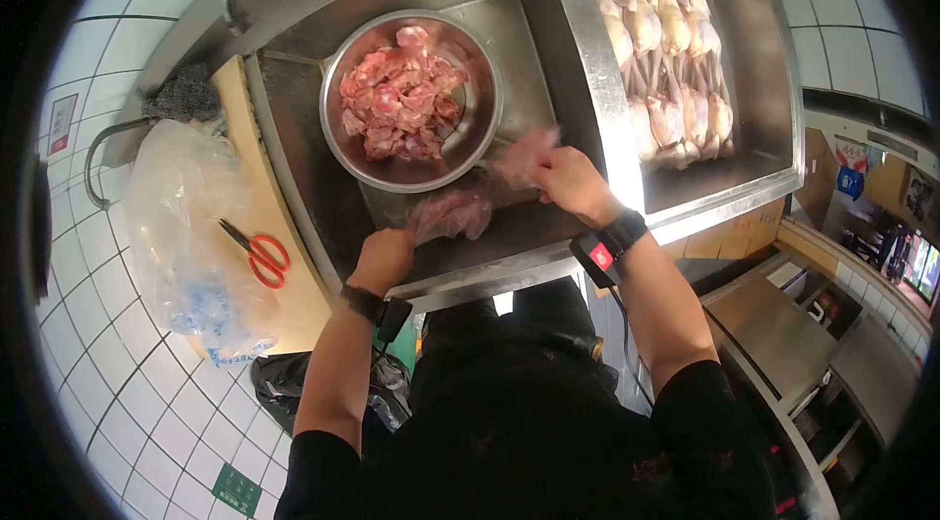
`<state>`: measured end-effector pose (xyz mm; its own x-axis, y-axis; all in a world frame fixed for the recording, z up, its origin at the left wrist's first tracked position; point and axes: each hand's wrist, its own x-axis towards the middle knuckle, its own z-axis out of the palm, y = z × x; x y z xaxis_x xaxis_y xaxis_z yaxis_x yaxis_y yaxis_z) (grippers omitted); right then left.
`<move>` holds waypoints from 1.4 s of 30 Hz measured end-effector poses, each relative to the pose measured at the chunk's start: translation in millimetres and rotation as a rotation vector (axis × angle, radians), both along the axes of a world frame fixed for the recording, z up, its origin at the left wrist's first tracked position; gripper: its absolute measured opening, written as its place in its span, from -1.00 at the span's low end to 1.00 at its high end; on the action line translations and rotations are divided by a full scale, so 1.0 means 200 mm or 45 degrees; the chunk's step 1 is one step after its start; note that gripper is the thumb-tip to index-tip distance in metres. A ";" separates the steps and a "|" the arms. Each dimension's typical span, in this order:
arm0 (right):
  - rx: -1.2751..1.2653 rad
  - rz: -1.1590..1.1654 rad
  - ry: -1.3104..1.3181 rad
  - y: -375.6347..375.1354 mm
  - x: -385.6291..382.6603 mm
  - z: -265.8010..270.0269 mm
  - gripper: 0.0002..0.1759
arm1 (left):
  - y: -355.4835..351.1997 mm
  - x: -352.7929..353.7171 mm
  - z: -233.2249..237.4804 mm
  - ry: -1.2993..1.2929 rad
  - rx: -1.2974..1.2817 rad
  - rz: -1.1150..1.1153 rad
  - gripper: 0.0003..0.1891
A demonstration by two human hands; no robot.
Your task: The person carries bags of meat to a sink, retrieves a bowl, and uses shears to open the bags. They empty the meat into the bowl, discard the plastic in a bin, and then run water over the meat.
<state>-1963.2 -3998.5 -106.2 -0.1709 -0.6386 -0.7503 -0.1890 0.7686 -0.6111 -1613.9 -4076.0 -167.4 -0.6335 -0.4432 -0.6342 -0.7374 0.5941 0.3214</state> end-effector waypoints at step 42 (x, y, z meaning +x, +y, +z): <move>-0.730 0.310 -0.033 -0.10 0.83 0.26 -0.68 | -0.30 0.21 0.44 1.105 0.110 2.005 -0.64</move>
